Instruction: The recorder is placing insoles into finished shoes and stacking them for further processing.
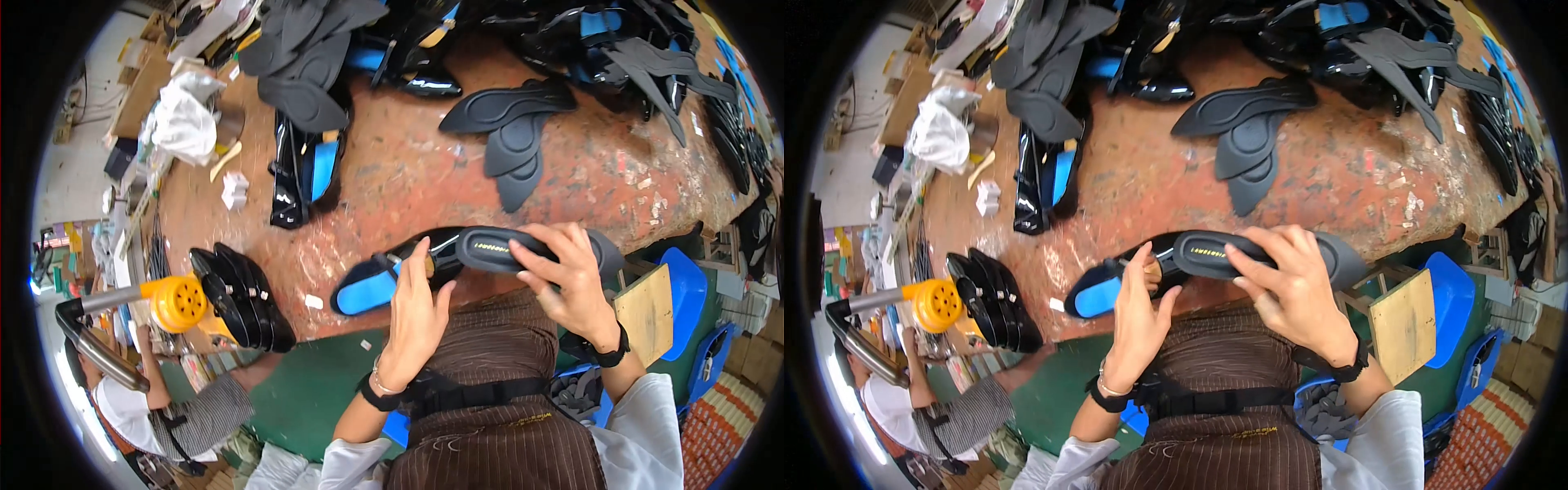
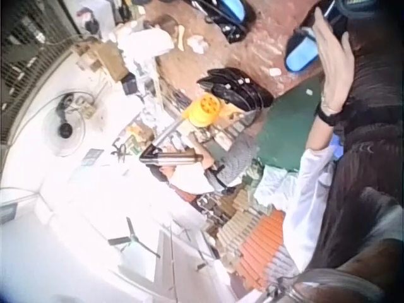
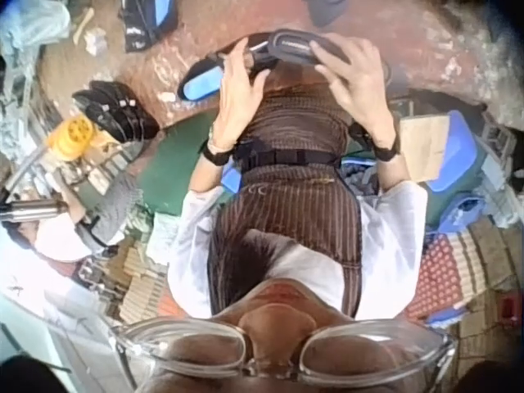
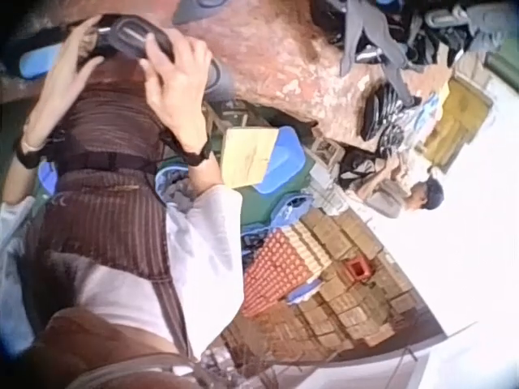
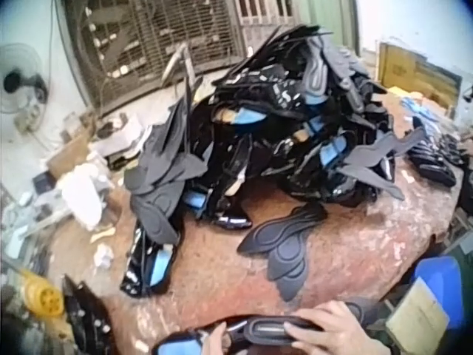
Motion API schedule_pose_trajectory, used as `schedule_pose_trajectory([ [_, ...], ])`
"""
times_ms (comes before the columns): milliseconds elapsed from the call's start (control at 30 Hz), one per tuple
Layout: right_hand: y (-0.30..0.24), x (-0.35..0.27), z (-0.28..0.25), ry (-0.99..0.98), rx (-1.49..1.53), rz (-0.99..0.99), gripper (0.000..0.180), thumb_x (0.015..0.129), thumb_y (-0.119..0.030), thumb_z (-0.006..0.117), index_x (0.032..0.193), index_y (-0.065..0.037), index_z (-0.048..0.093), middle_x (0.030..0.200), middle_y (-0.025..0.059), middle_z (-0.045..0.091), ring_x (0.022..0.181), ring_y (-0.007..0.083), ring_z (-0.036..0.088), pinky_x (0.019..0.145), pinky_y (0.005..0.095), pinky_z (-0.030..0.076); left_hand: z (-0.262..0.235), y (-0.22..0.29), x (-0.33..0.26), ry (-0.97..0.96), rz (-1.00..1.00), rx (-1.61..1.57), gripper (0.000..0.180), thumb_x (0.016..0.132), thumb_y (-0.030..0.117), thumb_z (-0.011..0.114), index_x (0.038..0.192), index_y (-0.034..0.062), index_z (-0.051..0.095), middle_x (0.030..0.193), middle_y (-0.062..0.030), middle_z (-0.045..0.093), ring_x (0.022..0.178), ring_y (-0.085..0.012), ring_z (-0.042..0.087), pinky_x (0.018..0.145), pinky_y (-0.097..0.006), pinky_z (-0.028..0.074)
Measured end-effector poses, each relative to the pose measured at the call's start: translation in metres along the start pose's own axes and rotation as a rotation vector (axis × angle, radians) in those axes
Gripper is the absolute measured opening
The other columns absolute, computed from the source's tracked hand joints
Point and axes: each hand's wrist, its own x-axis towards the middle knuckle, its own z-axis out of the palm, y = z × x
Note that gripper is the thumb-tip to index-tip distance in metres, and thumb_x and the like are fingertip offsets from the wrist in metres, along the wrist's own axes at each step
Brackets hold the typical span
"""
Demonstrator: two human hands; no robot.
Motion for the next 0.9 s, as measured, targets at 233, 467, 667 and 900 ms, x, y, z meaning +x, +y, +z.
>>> schedule_pose_trajectory([
  [233, -0.013, 0.025, 0.074, -0.137, 0.025, -0.176, 0.032, 0.067, -0.006, 0.073, 0.099, -0.005, 0.075, 0.118, 0.0103, 0.066, 0.106, 0.0282, 0.059, 0.09, 0.0416, 0.047, -0.075, -0.08, -0.053, 0.137, 0.205, 0.381, 0.098, 0.071, 0.041, 0.087, 0.147, 0.0043, 0.038, 0.151, -0.0226, 0.041, 0.142, -0.0451, 0.033, 0.116, -0.06, 0.026],
  [467, -0.044, 0.05, 0.14, -0.185, 0.223, -0.26, 0.025, 0.068, -0.01, 0.074, 0.092, -0.003, 0.075, 0.111, 0.007, 0.067, 0.104, 0.0246, 0.059, 0.092, 0.0379, 0.048, -0.044, -0.135, -0.048, 0.287, 0.209, -0.166, 0.124, 0.065, 0.055, 0.089, 0.153, 0.0007, 0.022, 0.152, -0.0299, 0.036, 0.14, -0.0439, 0.039, 0.115, -0.053, 0.033],
  [667, -0.056, 0.054, 0.163, -0.325, 0.26, -0.257, 0.029, 0.067, -0.011, 0.075, 0.095, -0.003, 0.075, 0.115, 0.0072, 0.067, 0.107, 0.0244, 0.058, 0.096, 0.0372, 0.048, -0.033, -0.143, -0.059, 0.3, 0.124, -0.314, 0.135, 0.063, 0.052, 0.092, 0.155, 0.0033, 0.006, 0.149, -0.031, 0.039, 0.135, -0.0417, 0.045, 0.114, -0.05, 0.036],
  [900, -0.056, 0.056, 0.168, -0.42, 0.139, -0.269, 0.033, 0.068, -0.012, 0.074, 0.099, -0.002, 0.075, 0.12, 0.0083, 0.065, 0.113, 0.0243, 0.056, 0.101, 0.0377, 0.047, -0.028, -0.153, -0.058, 0.321, 0.212, -0.302, 0.132, 0.066, 0.054, 0.089, 0.155, 0.004, 0.005, 0.146, -0.0326, 0.041, 0.133, -0.0428, 0.047, 0.118, -0.056, 0.026],
])
